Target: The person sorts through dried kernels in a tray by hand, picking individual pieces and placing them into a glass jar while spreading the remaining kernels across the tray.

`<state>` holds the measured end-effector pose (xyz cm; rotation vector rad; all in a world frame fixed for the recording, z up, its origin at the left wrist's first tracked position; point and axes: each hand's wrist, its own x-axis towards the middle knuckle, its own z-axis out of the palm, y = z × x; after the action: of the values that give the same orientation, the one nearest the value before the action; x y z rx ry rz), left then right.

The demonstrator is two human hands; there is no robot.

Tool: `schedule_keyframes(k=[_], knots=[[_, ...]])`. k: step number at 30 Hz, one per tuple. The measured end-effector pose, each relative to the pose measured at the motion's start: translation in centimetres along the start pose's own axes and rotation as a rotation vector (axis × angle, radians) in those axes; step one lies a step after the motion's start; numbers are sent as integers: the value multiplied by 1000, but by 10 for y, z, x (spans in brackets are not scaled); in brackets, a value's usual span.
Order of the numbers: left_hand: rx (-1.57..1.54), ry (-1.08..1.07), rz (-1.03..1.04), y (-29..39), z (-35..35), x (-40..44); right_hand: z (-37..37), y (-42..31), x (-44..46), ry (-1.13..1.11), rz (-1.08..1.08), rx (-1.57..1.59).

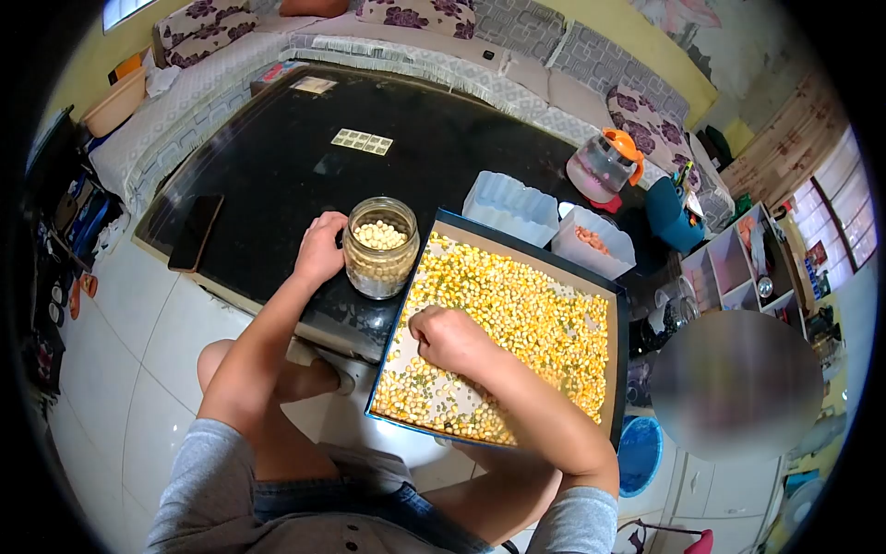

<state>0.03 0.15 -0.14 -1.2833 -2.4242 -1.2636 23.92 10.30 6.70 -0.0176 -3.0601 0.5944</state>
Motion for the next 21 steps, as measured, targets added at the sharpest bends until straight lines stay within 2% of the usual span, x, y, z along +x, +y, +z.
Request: schedule_keyframes(k=[3, 8, 13, 15, 19, 21], knots=[[-17, -12, 6, -1, 0, 1, -31, -8, 4, 150, 108, 137], [0, -1, 24, 2, 0, 0, -92, -30, 31, 399, 73, 181], [-5, 9, 38, -3, 1, 0, -84, -39, 69, 419, -109, 115], [-5, 10, 40, -3, 1, 1, -78, -34, 77, 420, -104, 57], [6, 9, 33, 0, -1, 0, -78, -38, 58, 473, -76, 132], [3, 12, 31, 0, 0, 0, -75, -35, 39, 479, 23, 144]])
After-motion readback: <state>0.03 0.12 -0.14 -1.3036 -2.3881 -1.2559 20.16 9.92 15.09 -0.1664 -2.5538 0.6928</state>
